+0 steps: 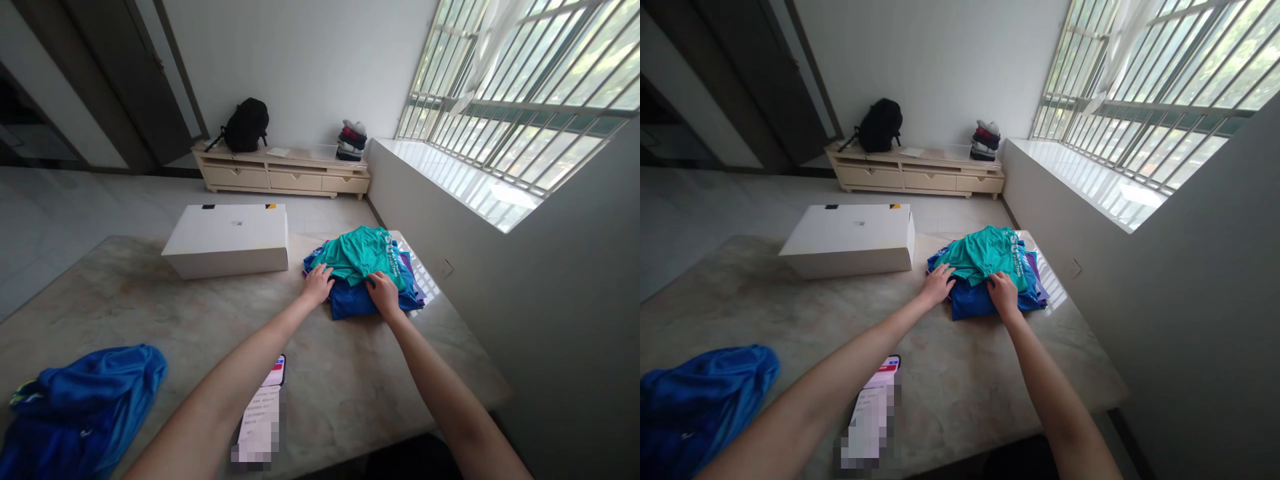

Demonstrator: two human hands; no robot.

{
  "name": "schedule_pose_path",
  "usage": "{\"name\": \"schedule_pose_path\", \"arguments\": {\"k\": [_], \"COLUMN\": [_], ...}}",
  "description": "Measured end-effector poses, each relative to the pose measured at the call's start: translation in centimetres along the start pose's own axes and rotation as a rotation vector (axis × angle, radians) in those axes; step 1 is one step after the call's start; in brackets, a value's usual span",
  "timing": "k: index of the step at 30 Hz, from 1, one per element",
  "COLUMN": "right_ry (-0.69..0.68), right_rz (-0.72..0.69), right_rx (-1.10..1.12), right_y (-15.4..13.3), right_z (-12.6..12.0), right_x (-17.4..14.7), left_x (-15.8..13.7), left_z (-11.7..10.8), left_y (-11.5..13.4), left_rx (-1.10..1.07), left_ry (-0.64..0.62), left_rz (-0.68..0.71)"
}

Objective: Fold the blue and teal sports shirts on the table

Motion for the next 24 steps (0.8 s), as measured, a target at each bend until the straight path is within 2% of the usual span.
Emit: {"name": "schedule_pose_path", "arguments": {"k": [3,6,8,12,14,16,19,22,24], "right_ry": [0.003,0.0,-0.012,-0.072,-0.114,-0.146,-0.206,-0.308,-0.338], "right_rz": [-0.028,-0.062,-0.07,-0.064,-0.067,-0.06,-0.011,0.037,0.054], "right_rx": [-0.016,-0.037,-0.055,-0.075,-0.07,-0.075,-0.128,-0.186,-0.206], "right_y": [-0.1,0.0,0.2,0.2,-0.2,-0.6,-0.7,-0.5,-0.4], "right_z": [-1.1,-2.9,-3.9,-3.9,-2.7,-1.1,1.5,3.2,3.4], "right_x": [0.7,-0.1,-1.1,-2.7,-3.2,-3.7,-4.2,-4.7,-4.9], "left_x": [-4.4,-11.2,-16.3,-25.4,-28.8,-31.0,-32.1,-31.9,-31.8], "left_z": [-1.1,-3.6,-6.7,-15.4,-19.4,-22.1,-22.9,-21.6,-20.8], "left_y": [0.2,-2.8,-7.2,-18.5,-22.0,-23.9,-24.5,-23.8,-23.2], "left_rx": [-0.015,-0.059,-0.076,0.057,0.15,0.212,0.225,0.234,0.248], "left_ry": [0.002,-0.012,0.029,0.253,0.351,0.402,0.352,0.221,0.14], "left_rz": [0.028,0.079,0.068,-0.205,-0.321,-0.412,-0.489,-0.5,-0.502]}}
Point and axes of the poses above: each hand's wrist, its own x-axis towards the middle knuckle, its own z-axis out of the palm, y = z × x, the point moved 9 cm from there along x, towards the middle knuckle, and after that the axes turned 9 degrees about -z, right-handed, at the moved point
